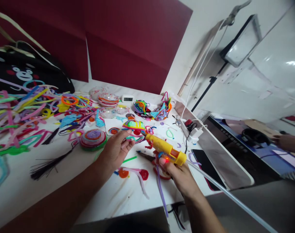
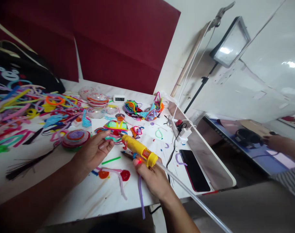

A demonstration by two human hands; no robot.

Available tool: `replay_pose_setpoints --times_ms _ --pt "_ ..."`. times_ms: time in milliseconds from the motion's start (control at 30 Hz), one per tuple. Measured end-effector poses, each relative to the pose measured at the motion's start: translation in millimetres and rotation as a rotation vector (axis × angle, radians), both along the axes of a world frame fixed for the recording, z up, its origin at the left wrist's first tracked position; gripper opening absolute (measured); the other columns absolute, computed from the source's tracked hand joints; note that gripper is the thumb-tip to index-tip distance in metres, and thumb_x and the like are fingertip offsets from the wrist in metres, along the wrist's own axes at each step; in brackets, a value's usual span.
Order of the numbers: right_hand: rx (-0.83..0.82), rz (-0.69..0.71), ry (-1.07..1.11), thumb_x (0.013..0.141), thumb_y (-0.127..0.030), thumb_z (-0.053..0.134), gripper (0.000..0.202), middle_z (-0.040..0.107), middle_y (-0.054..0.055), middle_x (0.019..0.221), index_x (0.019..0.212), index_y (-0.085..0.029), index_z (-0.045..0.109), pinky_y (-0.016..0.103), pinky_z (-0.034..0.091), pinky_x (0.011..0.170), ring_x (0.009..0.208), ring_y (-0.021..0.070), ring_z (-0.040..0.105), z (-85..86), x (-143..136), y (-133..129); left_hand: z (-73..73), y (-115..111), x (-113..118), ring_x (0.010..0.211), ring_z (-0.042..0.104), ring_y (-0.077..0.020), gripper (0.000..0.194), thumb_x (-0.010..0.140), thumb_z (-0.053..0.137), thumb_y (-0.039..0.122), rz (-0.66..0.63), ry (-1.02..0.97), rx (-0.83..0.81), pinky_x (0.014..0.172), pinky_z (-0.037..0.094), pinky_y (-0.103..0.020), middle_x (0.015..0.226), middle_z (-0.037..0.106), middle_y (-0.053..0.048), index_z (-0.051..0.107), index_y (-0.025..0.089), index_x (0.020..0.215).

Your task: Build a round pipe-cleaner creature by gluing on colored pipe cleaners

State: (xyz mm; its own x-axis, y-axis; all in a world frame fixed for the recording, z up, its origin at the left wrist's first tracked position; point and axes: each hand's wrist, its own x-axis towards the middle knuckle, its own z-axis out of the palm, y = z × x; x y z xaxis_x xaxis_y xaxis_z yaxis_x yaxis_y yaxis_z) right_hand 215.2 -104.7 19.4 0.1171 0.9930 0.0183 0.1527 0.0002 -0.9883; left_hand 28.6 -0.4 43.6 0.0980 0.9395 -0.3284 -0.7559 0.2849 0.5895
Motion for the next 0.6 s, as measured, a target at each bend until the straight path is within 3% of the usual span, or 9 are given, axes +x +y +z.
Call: replay_pose_setpoints --times_ms 167,267,367,467,533,600 --pt "-0.018 0.136 0.311 0.083 -0.045 0.065 0.029 0.052 0.0 0.063 0.09 -0.017 0.069 0.026 0.033 0.053 0.055 0.0111 0.04 3.3 -11.0 0.0 -3.8 1.6 -0.1 0.033 0.029 -0.0006 0.028 0.059 0.076 0.006 -0.001 0.004 0.008 0.048 0.052 -0.018 0.037 0.035 0.013 0.051 0.017 0.051" --pt "0.0 0.093 0.305 0.081 -0.046 0.065 0.031 0.053 0.0 0.064 0.092 -0.017 0.067 0.025 0.033 0.052 0.054 0.011 0.041 11.4 -6.4 -4.6 -4.8 2.8 1.0 0.032 0.029 -0.0002 0.029 0.058 0.074 0.003 0.025 0.028 0.016 0.047 0.052 -0.018 0.04 0.04 0.012 0.049 0.017 0.052" --pt "0.107 -0.155 -0.019 0.081 -0.046 0.065 0.03 0.059 0.002 0.074 0.092 -0.019 0.067 0.026 0.038 0.054 0.06 0.0143 0.049 21.5 21.9 -9.1 -4.7 3.8 2.4 0.032 0.032 -0.0007 0.028 0.061 0.072 0.002 0.041 0.045 0.02 0.047 0.052 -0.017 0.041 0.043 0.012 0.049 0.017 0.054" --pt "0.322 -0.417 -0.575 0.083 -0.045 0.061 0.027 0.059 0.005 0.08 0.091 -0.019 0.065 0.029 0.042 0.063 0.069 0.0179 0.053 29.0 63.8 -11.4 -5.9 5.0 3.4 0.032 0.033 -0.0011 0.029 0.063 0.069 0.0 0.065 0.073 0.005 0.046 0.052 -0.016 0.041 0.043 0.011 0.048 0.017 0.053" --pt "0.323 -0.383 -0.852 0.084 -0.046 0.058 0.031 0.06 0.006 0.085 0.094 -0.018 0.065 0.031 0.042 0.065 0.07 0.0193 0.053 28.3 86.5 -13.3 -8.0 5.6 4.3 0.032 0.032 -0.0013 0.029 0.064 0.069 -0.001 0.066 0.09 0.011 0.047 0.053 -0.016 0.041 0.043 0.011 0.048 0.017 0.054" --pt "0.287 -0.395 -0.887 0.086 -0.046 0.054 0.032 0.061 0.006 0.084 0.093 -0.017 0.065 0.031 0.042 0.066 0.071 0.0196 0.055 22.6 98.7 -16.5 -9.2 5.1 6.5 0.032 0.031 -0.0013 0.029 0.064 0.069 0.0 0.054 0.124 0.034 0.047 0.053 -0.016 0.042 0.045 0.011 0.048 0.017 0.054"
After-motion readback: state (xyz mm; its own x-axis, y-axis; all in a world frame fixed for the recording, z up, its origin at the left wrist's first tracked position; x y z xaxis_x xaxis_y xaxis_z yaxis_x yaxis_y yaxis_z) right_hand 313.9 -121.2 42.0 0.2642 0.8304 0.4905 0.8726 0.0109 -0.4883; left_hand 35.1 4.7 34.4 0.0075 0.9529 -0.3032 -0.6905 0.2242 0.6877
